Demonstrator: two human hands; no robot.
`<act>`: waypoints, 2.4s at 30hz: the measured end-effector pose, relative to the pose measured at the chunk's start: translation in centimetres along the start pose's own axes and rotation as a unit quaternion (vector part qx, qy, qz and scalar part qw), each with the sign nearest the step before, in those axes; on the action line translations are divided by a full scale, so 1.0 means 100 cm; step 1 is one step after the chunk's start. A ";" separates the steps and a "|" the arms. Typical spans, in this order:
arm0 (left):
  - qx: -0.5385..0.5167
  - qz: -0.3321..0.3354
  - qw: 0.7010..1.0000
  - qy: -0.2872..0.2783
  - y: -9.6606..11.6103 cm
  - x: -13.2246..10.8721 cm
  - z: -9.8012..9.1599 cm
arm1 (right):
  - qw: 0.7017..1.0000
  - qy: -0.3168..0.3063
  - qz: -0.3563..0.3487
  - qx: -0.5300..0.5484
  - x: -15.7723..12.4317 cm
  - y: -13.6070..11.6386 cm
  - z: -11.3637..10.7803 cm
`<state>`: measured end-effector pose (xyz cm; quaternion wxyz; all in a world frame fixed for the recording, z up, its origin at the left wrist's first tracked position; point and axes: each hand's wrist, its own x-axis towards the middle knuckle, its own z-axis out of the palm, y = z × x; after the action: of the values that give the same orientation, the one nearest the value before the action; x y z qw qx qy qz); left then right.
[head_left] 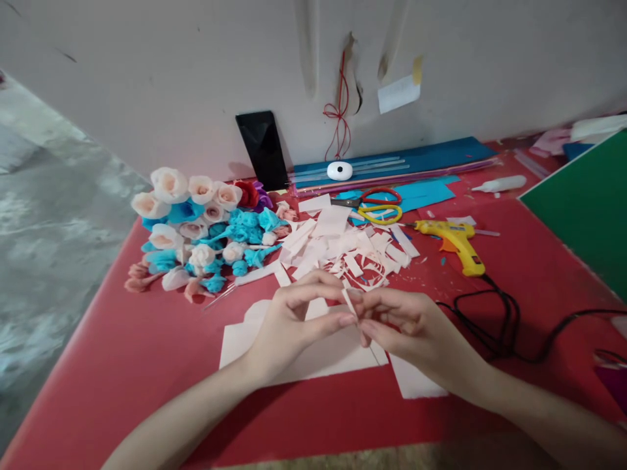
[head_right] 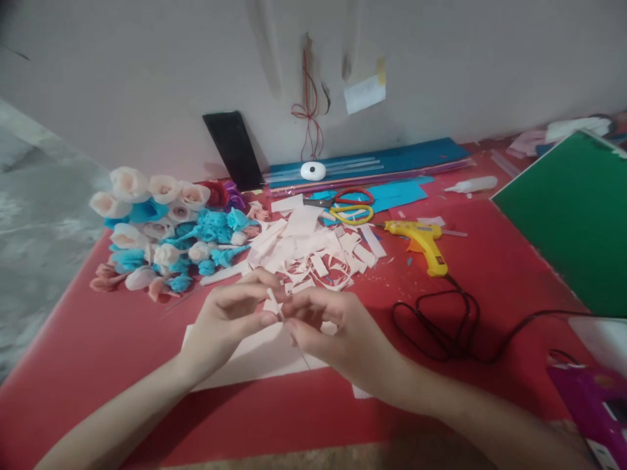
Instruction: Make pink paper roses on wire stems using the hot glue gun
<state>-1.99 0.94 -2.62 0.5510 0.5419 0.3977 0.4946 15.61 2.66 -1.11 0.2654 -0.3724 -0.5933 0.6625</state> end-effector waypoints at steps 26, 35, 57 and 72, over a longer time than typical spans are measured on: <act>-0.002 -0.020 0.999 0.042 -0.004 0.000 -0.001 | 0.989 0.061 -0.054 -0.120 0.005 0.001 -0.003; 0.415 0.105 0.901 -0.074 -0.034 0.010 -0.001 | 0.980 0.114 -0.108 -0.126 0.003 -0.010 -0.019; 0.541 0.181 0.820 -0.033 -0.080 0.000 0.018 | 0.962 0.090 -0.146 -0.212 0.009 -0.010 -0.035; 0.518 0.148 0.841 -0.052 -0.080 0.003 0.017 | 0.961 0.097 -0.139 -0.221 0.013 -0.007 -0.039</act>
<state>0.62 1.46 -10.40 0.1301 0.8256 0.4821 0.2628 17.96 6.13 -0.71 0.3224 -0.3981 -0.7421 0.4323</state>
